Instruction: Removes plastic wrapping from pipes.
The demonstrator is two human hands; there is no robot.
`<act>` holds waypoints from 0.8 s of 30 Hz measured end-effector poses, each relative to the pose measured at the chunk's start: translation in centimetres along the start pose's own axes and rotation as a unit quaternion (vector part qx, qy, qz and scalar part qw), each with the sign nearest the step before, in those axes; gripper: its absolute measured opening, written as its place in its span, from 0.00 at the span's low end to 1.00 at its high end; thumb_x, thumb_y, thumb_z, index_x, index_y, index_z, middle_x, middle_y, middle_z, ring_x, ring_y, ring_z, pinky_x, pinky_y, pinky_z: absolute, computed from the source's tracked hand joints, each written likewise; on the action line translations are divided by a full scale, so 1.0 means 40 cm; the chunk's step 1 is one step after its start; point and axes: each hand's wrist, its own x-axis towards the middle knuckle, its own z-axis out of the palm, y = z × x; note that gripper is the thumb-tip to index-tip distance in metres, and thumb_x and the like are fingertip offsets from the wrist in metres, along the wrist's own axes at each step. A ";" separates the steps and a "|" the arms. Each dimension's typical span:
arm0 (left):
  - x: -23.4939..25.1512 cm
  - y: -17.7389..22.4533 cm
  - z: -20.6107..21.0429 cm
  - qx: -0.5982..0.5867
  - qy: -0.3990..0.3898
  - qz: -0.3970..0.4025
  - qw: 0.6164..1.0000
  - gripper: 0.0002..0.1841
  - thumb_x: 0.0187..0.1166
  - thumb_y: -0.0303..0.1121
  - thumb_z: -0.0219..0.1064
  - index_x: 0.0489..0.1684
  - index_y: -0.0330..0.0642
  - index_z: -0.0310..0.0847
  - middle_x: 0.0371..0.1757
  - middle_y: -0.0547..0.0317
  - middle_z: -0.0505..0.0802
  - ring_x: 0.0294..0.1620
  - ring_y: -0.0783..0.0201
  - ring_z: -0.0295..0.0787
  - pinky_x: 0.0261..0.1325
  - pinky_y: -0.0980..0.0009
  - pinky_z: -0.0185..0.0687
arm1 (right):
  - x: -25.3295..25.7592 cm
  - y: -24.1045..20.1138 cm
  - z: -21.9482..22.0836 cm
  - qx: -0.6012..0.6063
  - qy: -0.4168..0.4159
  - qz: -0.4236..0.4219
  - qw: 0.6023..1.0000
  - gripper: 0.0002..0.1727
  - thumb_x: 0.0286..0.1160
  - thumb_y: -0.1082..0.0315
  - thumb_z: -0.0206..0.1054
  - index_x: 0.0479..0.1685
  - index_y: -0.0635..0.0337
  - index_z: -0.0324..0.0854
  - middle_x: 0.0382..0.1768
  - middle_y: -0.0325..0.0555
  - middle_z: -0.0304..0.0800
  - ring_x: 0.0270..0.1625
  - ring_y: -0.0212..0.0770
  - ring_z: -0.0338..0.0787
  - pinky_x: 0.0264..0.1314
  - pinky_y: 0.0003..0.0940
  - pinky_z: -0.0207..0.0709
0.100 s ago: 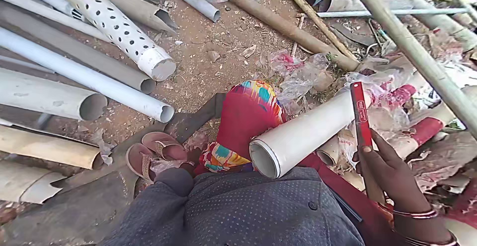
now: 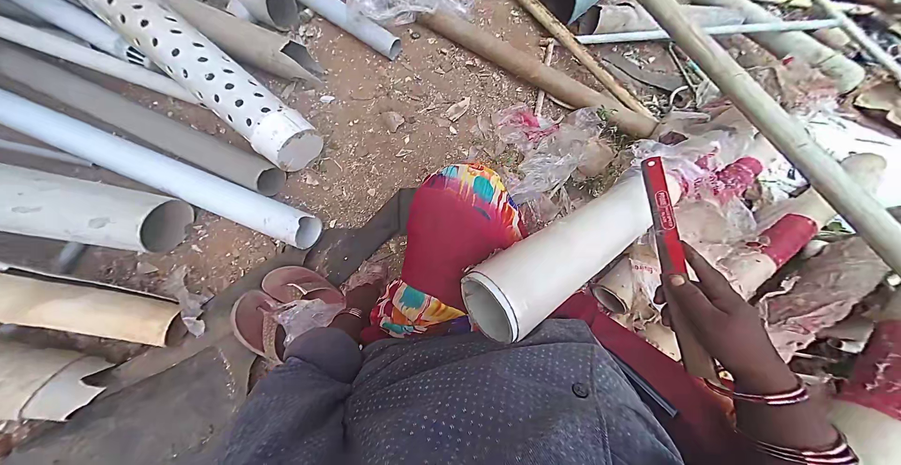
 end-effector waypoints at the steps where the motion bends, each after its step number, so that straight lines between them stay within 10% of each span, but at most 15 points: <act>1: 0.061 0.011 -0.057 -0.011 -0.121 -0.057 0.991 0.23 0.87 0.37 0.55 0.79 0.42 0.74 0.67 0.29 0.86 0.68 0.28 0.83 0.65 0.25 0.74 | 0.000 -0.002 -0.001 0.000 0.003 -0.002 1.000 0.36 0.88 0.56 0.51 0.94 0.55 0.52 0.34 0.40 0.87 0.21 0.28 0.82 0.22 0.26 0.79; 4: 0.122 0.078 -0.313 -0.118 -0.104 -0.136 0.978 0.30 0.81 0.36 0.64 0.84 0.37 0.67 0.77 0.28 0.79 0.78 0.28 0.74 0.75 0.29 0.67 | 0.001 -0.011 -0.007 -0.004 0.005 0.004 1.000 0.35 0.89 0.57 0.50 0.94 0.55 0.51 0.33 0.41 0.86 0.22 0.28 0.82 0.24 0.26 0.79; 9: 0.194 0.116 -0.612 -0.368 0.215 -0.128 0.896 0.30 0.83 0.29 0.63 0.85 0.33 0.61 0.76 0.22 0.77 0.79 0.27 0.72 0.78 0.30 0.63 | 0.006 -0.017 -0.016 -0.026 -0.001 0.003 1.000 0.33 0.91 0.57 0.49 0.95 0.52 0.52 0.37 0.45 0.87 0.25 0.32 0.83 0.29 0.32 0.80; 13: 0.272 0.212 -0.837 -0.542 0.360 -0.026 0.759 0.35 0.78 0.25 0.60 0.88 0.34 0.52 0.85 0.39 0.70 0.83 0.56 0.70 0.82 0.61 0.68 | 0.009 -0.022 -0.027 -0.025 0.011 0.006 1.000 0.33 0.92 0.56 0.50 0.95 0.51 0.52 0.37 0.46 0.88 0.25 0.35 0.85 0.30 0.35 0.82; 20: 0.334 0.587 -1.143 -0.718 0.392 0.120 0.563 0.33 0.88 0.27 0.51 0.91 0.38 0.41 0.85 0.43 0.66 0.80 0.61 0.72 0.77 0.67 0.75 | 0.022 -0.034 -0.060 -0.007 0.076 0.022 0.997 0.31 0.92 0.55 0.50 0.91 0.55 0.58 0.39 0.46 0.88 0.29 0.36 0.85 0.35 0.38 0.82; 24: 0.323 0.818 -1.152 -0.745 0.334 0.158 0.555 0.36 0.88 0.29 0.50 0.94 0.40 0.33 0.89 0.43 0.60 0.86 0.60 0.64 0.83 0.66 0.68 | 0.037 -0.041 -0.086 0.013 0.111 0.058 0.992 0.29 0.93 0.56 0.51 0.89 0.57 0.62 0.43 0.49 0.87 0.35 0.39 0.86 0.41 0.40 0.82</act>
